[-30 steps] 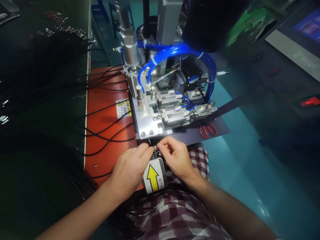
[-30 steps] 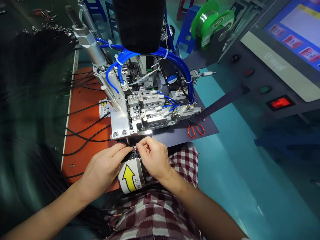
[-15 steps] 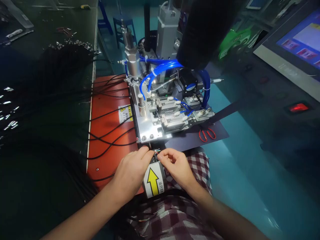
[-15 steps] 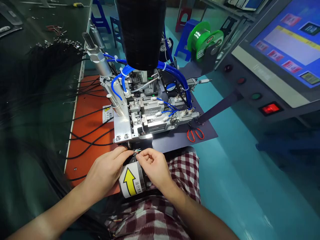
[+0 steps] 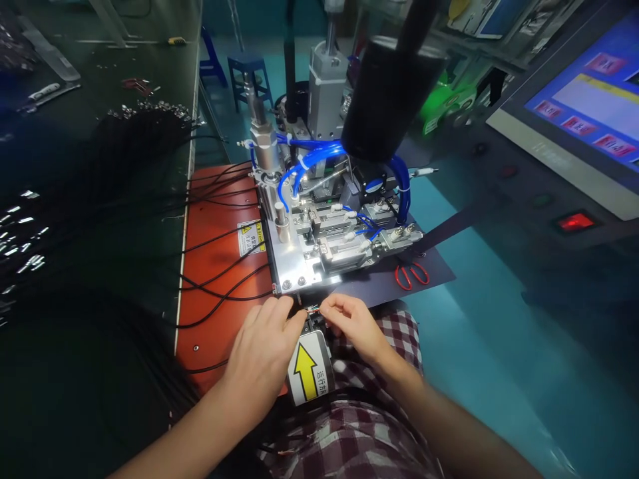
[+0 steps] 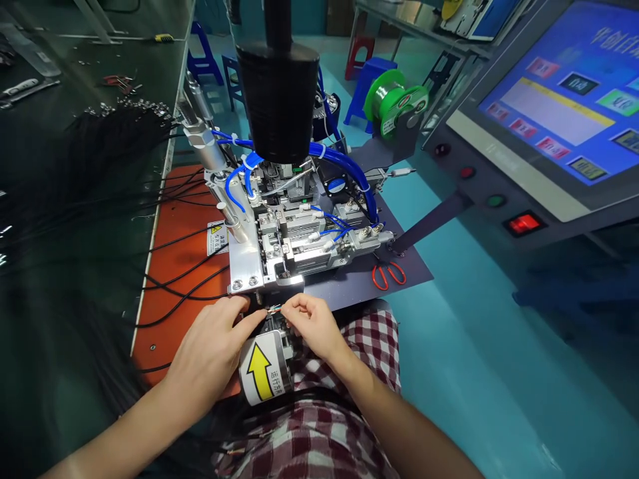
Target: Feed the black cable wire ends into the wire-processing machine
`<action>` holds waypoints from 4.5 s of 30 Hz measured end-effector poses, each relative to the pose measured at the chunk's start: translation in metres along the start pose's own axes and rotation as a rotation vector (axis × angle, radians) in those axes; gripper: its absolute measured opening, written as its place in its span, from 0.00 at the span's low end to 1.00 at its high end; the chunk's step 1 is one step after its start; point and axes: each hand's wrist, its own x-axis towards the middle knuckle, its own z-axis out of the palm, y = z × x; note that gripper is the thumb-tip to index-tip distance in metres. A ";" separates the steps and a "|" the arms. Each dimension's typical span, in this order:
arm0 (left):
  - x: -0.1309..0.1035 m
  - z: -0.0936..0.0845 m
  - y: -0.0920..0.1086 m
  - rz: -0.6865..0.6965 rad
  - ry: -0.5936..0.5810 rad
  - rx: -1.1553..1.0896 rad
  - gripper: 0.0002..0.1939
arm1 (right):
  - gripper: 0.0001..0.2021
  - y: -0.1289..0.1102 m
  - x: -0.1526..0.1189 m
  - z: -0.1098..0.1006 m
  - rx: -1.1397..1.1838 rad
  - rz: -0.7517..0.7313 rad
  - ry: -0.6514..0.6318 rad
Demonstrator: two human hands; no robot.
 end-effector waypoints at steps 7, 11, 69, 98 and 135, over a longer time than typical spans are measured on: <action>-0.009 -0.005 0.019 -0.054 -0.102 0.068 0.23 | 0.14 0.005 0.004 0.007 -0.061 -0.070 0.056; -0.010 -0.003 0.021 -0.068 -0.096 0.020 0.23 | 0.13 0.006 0.007 0.010 -0.066 -0.063 0.063; -0.074 0.032 -0.015 -0.246 0.115 0.056 0.23 | 0.20 0.012 0.007 0.019 0.229 -0.024 0.016; -0.094 -0.062 -0.030 0.014 -0.432 -0.298 0.15 | 0.15 0.003 -0.023 -0.016 0.315 0.039 0.244; -0.010 -0.018 0.018 -0.375 -0.009 -1.036 0.07 | 0.13 -0.018 -0.051 0.011 0.114 -0.111 -0.044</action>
